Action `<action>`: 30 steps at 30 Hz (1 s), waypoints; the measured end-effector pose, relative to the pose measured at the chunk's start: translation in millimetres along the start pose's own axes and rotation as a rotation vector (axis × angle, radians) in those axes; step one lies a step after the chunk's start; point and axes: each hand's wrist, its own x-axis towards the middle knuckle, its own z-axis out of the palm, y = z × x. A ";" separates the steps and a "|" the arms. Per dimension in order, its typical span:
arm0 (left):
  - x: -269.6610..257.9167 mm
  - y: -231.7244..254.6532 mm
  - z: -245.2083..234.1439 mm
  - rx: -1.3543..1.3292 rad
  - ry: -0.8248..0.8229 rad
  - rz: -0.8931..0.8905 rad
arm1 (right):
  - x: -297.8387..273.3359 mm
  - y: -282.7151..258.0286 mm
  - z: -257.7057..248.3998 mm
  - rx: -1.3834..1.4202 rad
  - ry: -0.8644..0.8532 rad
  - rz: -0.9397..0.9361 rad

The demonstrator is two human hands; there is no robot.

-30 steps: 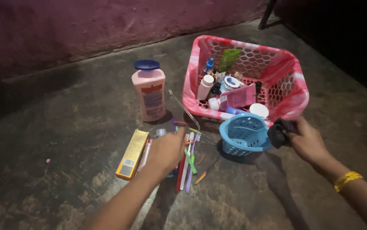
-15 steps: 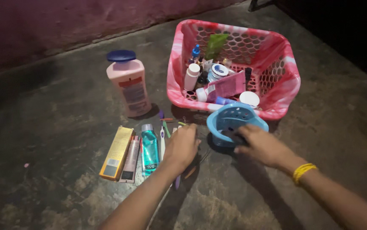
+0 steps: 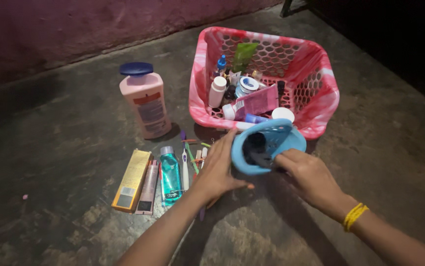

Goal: The person wipes several toothbrushes and a small blue plastic basket with a dark cloth. They pick up each toothbrush from the floor, wipe it, and place it back down. Finally, they wipe the inside and outside of the blue basket and set it aside.

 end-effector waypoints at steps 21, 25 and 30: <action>63.4 100.9 -66.5 0.359 0.018 0.491 | 38.8 -14.9 -5.9 0.861 0.016 0.575; 70.8 79.8 -72.9 0.385 0.028 0.354 | 29.8 -8.4 -28.7 0.865 0.009 0.360; 54.3 55.2 -84.3 0.203 0.142 0.108 | 17.0 -2.9 -59.9 1.109 0.274 0.493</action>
